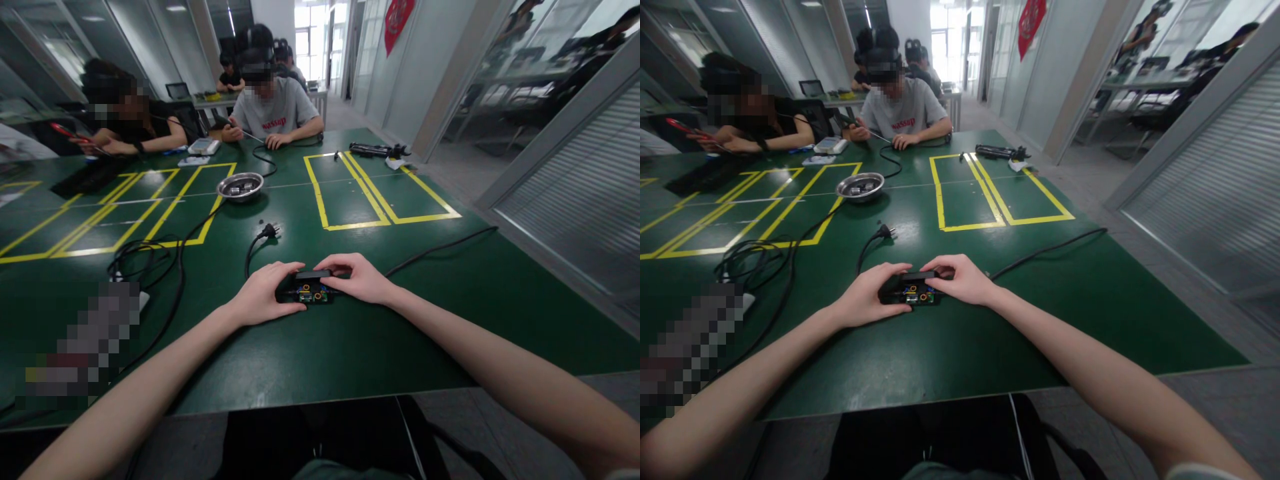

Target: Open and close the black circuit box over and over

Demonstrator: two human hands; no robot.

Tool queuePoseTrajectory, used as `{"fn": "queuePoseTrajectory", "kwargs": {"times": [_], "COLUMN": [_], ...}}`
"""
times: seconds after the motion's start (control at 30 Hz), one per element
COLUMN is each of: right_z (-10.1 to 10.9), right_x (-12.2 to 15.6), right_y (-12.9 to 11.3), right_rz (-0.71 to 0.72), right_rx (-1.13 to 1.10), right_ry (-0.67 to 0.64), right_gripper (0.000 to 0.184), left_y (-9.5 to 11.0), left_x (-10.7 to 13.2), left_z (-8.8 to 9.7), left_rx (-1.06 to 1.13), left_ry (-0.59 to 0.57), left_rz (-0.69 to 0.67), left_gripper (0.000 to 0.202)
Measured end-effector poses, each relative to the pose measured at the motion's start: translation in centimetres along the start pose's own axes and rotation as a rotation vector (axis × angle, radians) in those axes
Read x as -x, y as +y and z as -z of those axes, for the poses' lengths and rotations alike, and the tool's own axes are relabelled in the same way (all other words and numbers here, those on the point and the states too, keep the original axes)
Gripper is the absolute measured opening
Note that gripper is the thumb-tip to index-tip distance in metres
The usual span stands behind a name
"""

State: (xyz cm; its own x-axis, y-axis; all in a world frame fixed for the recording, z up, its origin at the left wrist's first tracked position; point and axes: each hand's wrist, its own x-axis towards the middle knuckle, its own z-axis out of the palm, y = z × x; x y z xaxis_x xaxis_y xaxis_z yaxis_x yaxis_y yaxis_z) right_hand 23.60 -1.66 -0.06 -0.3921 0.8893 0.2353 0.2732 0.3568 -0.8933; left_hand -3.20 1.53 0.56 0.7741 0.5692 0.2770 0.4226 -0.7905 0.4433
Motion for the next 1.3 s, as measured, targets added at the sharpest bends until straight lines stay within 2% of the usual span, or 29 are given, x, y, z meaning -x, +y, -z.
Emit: {"fn": "queuePoseTrajectory", "kwargs": {"times": [0.27,0.47,0.63,0.8,0.9,1.0,1.13,1.3], "right_z": [0.5,0.5,0.5,0.6,0.6,0.3,-0.2,-0.6], "right_x": [0.1,0.2,0.3,0.3,0.5,0.6,0.8,0.6], "right_y": [-0.3,-0.6,-0.6,-0.4,-0.5,-0.5,-0.4,-0.5], "right_rz": [0.120,0.205,0.312,0.424,0.442,0.449,0.508,0.541], "right_rx": [-0.084,-0.006,0.073,0.167,0.253,0.396,0.537,0.579], "right_ry": [-0.087,-0.100,-0.129,-0.159,-0.177,-0.158,-0.082,-0.022], "right_gripper": [0.022,0.018,0.016,0.019,0.027,0.033,0.029,0.028], "left_y": [0.9,0.8,0.5,0.6,0.7,0.8,0.9,0.9], "left_x": [-0.3,-0.2,-0.2,-0.2,-0.2,-0.2,-0.2,-0.3], "left_z": [0.5,0.3,0.2,0.2,0.2,0.3,0.1,-0.5], "left_rx": [0.080,0.056,0.034,0.016,-0.007,-0.066,-0.121,-0.187], "left_ry": [0.008,-0.015,-0.006,0.012,0.024,0.038,0.061,0.185], "left_rz": [-0.024,0.008,-0.023,-0.077,-0.114,-0.134,-0.145,-0.236], "left_gripper": [0.045,0.042,0.040,0.037,0.033,0.031,0.032,0.033]}}
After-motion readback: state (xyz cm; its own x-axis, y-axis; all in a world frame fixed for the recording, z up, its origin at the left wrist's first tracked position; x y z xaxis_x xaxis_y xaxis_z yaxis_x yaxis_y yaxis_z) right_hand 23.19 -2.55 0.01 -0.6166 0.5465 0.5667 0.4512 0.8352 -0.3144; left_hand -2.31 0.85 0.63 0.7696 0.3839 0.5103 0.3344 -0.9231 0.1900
